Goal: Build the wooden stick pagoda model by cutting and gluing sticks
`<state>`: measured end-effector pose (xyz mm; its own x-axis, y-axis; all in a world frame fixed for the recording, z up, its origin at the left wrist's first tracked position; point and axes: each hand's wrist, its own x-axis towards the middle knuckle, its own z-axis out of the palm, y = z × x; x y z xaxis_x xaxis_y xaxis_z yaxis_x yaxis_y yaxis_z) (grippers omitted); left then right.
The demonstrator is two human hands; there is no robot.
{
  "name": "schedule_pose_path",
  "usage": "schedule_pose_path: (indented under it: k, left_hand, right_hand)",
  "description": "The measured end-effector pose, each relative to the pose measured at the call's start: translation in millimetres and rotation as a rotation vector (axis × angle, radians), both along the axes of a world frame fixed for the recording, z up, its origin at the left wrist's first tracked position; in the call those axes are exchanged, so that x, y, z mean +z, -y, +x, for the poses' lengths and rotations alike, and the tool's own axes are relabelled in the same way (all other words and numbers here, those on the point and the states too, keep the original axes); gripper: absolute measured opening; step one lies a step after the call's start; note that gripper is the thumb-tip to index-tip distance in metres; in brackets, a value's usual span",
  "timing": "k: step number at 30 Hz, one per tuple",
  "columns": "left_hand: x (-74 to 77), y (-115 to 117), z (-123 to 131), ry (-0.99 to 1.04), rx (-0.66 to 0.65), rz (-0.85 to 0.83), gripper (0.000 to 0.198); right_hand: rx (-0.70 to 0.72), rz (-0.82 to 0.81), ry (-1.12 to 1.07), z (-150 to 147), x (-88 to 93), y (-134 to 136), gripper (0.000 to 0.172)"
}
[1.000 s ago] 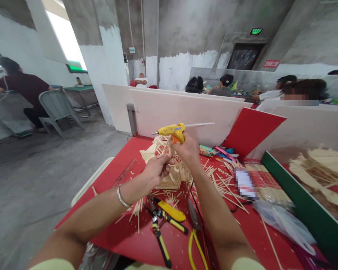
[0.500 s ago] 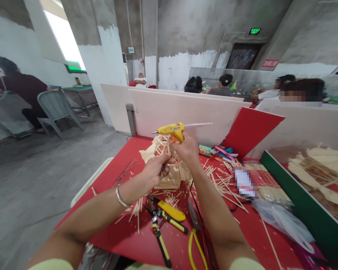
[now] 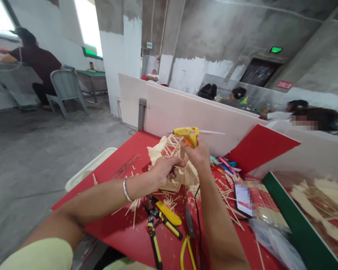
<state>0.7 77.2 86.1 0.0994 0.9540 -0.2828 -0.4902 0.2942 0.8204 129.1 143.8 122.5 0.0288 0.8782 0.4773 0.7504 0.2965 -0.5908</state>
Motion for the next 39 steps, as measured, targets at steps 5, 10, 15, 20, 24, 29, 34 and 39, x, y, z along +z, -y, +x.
schedule_pose_path:
  k: [5, 10, 15, 20, 24, 29, 34, 39]
  left_hand:
    - [5.5, 7, -5, 0.073, -0.027, 0.001, 0.014]
    - [4.1, 11, -14, 0.170, -0.099, 0.015, 0.016]
    - [-1.4, 15, -19, 0.211, -0.149, 0.066, 0.025]
    - [-4.4, 19, -17, 0.263, -0.145, 0.116, 0.041]
    - [-4.0, 21, -17, 0.257, -0.153, 0.114, 0.059]
    - [-4.8, 20, -18, 0.236, -0.183, 0.132, 0.070]
    - [-9.3, 20, -15, 0.272, -0.177, 0.131, 0.069]
    - [-10.6, 20, -14, 0.279, -0.151, 0.143, 0.067]
  right_hand:
    - [0.049, 0.016, -0.029, -1, 3.9, 0, 0.045]
    - [0.016, -0.022, -0.011, -2, 6.5, 2, 0.048]
    - [-0.027, -0.034, -0.013, -8, 10.2, 8, 0.048]
    - [-0.070, -0.041, -0.002, -12, 12.3, 11, 0.046]
    - [-0.074, -0.047, -0.012, -15, 13.3, 13, 0.047]
    - [-0.099, -0.060, -0.019, -19, 15.4, 15, 0.049]
    - [-0.105, -0.064, -0.030, -22, 15.6, 16, 0.046]
    - [-0.109, -0.069, 0.001, -18, 15.1, 14, 0.045]
